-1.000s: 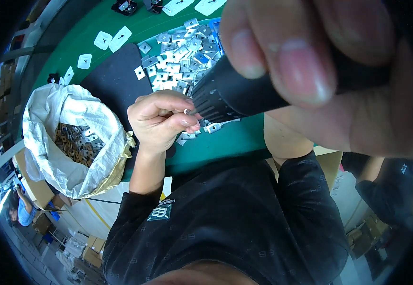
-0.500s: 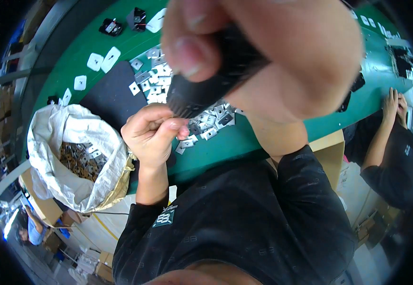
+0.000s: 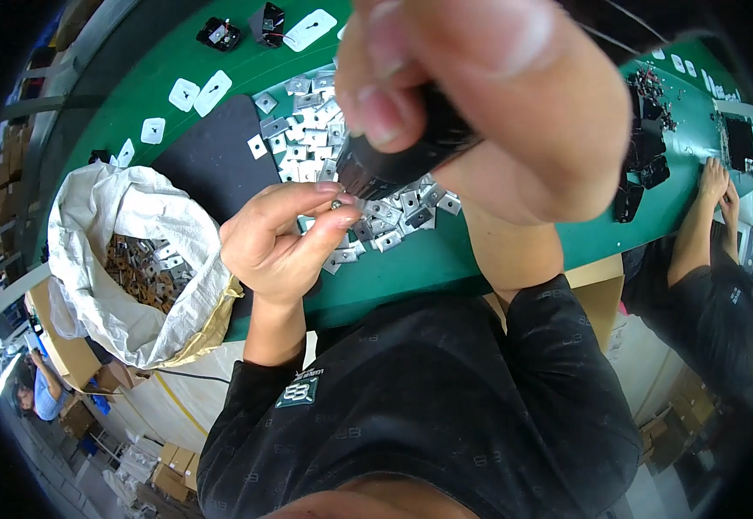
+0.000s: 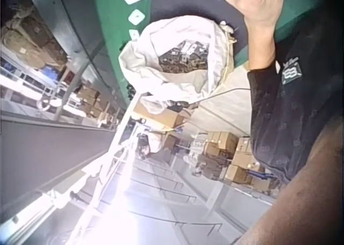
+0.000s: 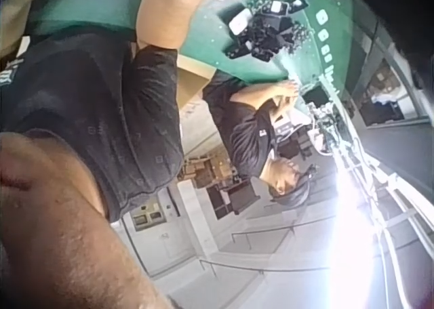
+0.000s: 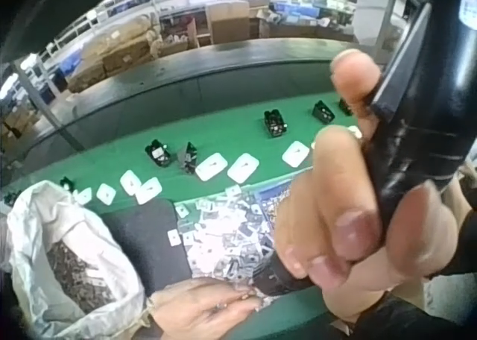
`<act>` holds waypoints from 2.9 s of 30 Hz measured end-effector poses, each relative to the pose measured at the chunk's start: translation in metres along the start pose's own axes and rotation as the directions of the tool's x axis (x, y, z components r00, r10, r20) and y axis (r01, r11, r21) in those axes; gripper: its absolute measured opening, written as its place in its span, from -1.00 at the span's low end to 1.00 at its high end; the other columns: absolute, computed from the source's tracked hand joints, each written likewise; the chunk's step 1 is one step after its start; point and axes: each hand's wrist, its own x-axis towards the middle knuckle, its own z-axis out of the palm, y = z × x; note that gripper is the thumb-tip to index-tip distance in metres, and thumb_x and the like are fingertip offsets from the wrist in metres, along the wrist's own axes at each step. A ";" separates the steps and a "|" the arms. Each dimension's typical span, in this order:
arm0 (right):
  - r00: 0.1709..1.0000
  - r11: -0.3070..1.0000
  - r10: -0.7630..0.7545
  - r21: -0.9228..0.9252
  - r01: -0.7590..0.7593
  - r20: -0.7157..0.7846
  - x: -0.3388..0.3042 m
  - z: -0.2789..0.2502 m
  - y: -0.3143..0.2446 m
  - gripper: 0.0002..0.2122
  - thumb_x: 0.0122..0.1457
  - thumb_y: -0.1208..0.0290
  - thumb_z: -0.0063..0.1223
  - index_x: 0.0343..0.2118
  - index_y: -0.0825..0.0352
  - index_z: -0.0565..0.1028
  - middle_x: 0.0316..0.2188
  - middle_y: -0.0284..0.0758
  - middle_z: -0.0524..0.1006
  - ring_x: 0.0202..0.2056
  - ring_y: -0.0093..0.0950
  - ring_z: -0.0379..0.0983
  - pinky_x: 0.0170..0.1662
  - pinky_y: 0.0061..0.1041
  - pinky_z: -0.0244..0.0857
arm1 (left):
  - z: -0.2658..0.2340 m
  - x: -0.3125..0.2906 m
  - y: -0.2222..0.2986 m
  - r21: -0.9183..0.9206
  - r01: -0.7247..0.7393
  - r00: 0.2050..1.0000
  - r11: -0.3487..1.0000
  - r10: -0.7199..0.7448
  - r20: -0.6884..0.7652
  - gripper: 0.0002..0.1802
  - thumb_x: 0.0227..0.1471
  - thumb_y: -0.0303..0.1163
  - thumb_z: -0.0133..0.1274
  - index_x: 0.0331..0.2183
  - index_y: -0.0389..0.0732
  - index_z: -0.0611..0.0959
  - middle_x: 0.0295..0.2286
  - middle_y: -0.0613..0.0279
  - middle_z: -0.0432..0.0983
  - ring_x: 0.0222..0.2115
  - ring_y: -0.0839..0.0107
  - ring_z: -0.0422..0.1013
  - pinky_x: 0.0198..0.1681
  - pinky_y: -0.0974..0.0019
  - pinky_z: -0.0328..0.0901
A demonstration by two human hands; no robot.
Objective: The person assembles small electronic components by securing circuit boards and metal brackets into an electronic housing with screws, using an electric screwdriver.
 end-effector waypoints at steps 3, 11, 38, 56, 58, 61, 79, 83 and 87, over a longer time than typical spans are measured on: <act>1.000 1.000 0.006 -0.023 -0.006 -0.021 -0.003 -0.001 -0.012 -0.68 0.22 0.30 0.03 -0.07 0.26 0.21 -0.44 -0.40 0.44 -0.42 -0.56 0.46 -0.24 -0.50 0.33 | 0.001 0.003 -0.005 0.068 -0.086 0.996 0.994 0.086 0.005 -0.69 -0.19 -0.56 0.38 -0.34 -0.41 0.64 -0.50 0.04 0.63 -0.52 0.41 0.58 -0.46 0.47 0.43; 0.997 0.999 0.030 -0.034 -0.033 -0.067 -0.002 0.002 -0.011 -0.62 0.24 0.30 0.02 0.02 0.27 0.16 -0.43 -0.39 0.45 -0.44 -0.53 0.46 -0.26 -0.47 0.34 | 0.000 0.003 -0.002 0.165 -0.131 0.991 0.978 0.126 0.039 -0.65 -0.23 -0.56 0.39 -0.31 -0.40 0.65 -0.52 0.08 0.63 -0.55 0.39 0.56 -0.46 0.46 0.42; 0.986 0.991 0.018 -0.126 -0.039 -0.164 0.004 0.010 -0.027 -0.43 0.30 0.27 -0.03 0.26 0.28 0.00 -0.42 -0.33 0.46 -0.50 -0.45 0.45 -0.33 -0.42 0.34 | 0.015 0.004 -0.003 0.336 -0.208 0.966 0.919 0.247 -0.079 -0.69 -0.21 -0.55 0.37 -0.33 -0.34 0.66 -0.52 0.12 0.61 -0.60 0.32 0.52 -0.54 0.38 0.40; 0.987 0.998 -0.063 0.000 0.064 -0.148 0.003 0.008 -0.024 -0.42 0.28 0.25 -0.05 0.27 0.39 0.08 -0.47 -0.35 0.45 -0.56 -0.49 0.43 -0.43 -0.47 0.32 | 0.024 -0.002 0.000 0.179 -0.129 0.986 0.975 0.145 -0.078 -0.62 -0.16 -0.57 0.35 -0.22 -0.39 0.62 -0.48 0.07 0.63 -0.56 0.35 0.55 -0.51 0.42 0.40; 0.986 0.998 -0.056 -0.049 0.049 -0.156 0.004 0.007 -0.025 -0.42 0.28 0.26 -0.05 0.27 0.41 0.07 -0.48 -0.34 0.45 -0.57 -0.50 0.42 -0.46 -0.49 0.32 | 0.023 -0.003 -0.001 0.234 -0.138 0.985 0.962 0.158 -0.067 -0.62 -0.18 -0.61 0.34 -0.23 -0.40 0.63 -0.48 0.06 0.63 -0.56 0.35 0.55 -0.50 0.41 0.41; 0.985 0.997 -0.067 -0.042 0.061 -0.158 0.004 0.008 -0.023 -0.41 0.27 0.26 -0.04 0.27 0.42 0.07 -0.49 -0.33 0.45 -0.57 -0.50 0.43 -0.47 -0.50 0.31 | 0.022 -0.001 0.002 0.271 -0.146 0.984 0.951 0.168 -0.059 -0.63 -0.20 -0.65 0.33 -0.24 -0.41 0.63 -0.48 0.05 0.63 -0.57 0.34 0.55 -0.50 0.39 0.41; 0.998 1.000 0.002 -0.022 -0.003 -0.069 0.003 0.002 -0.029 -0.38 0.26 0.25 0.02 0.27 0.38 0.02 -0.47 -0.29 0.45 -0.57 -0.45 0.44 -0.43 -0.44 0.32 | 0.017 0.001 0.011 0.370 -0.162 0.979 0.915 0.196 -0.057 -0.60 -0.27 -0.60 0.38 -0.27 -0.34 0.65 -0.54 0.16 0.59 -0.58 0.33 0.50 -0.52 0.39 0.37; 0.997 1.000 0.008 -0.026 -0.010 -0.077 0.002 0.005 -0.027 -0.38 0.27 0.26 0.01 0.27 0.37 0.02 -0.46 -0.29 0.46 -0.55 -0.44 0.45 -0.42 -0.44 0.32 | 0.016 0.001 0.012 0.400 -0.181 0.973 0.899 0.222 -0.060 -0.60 -0.27 -0.59 0.38 -0.26 -0.34 0.66 -0.54 0.17 0.59 -0.59 0.34 0.50 -0.52 0.39 0.37; 1.000 1.000 0.006 0.022 -0.006 -0.026 0.007 -0.003 -0.025 -0.38 0.26 0.28 0.01 0.28 0.37 0.02 -0.45 -0.28 0.45 -0.54 -0.44 0.44 -0.40 -0.44 0.32 | 0.012 0.006 0.019 0.439 -0.202 0.971 0.876 0.238 -0.029 -0.57 -0.24 -0.60 0.37 -0.21 -0.34 0.66 -0.55 0.17 0.58 -0.59 0.34 0.50 -0.51 0.37 0.38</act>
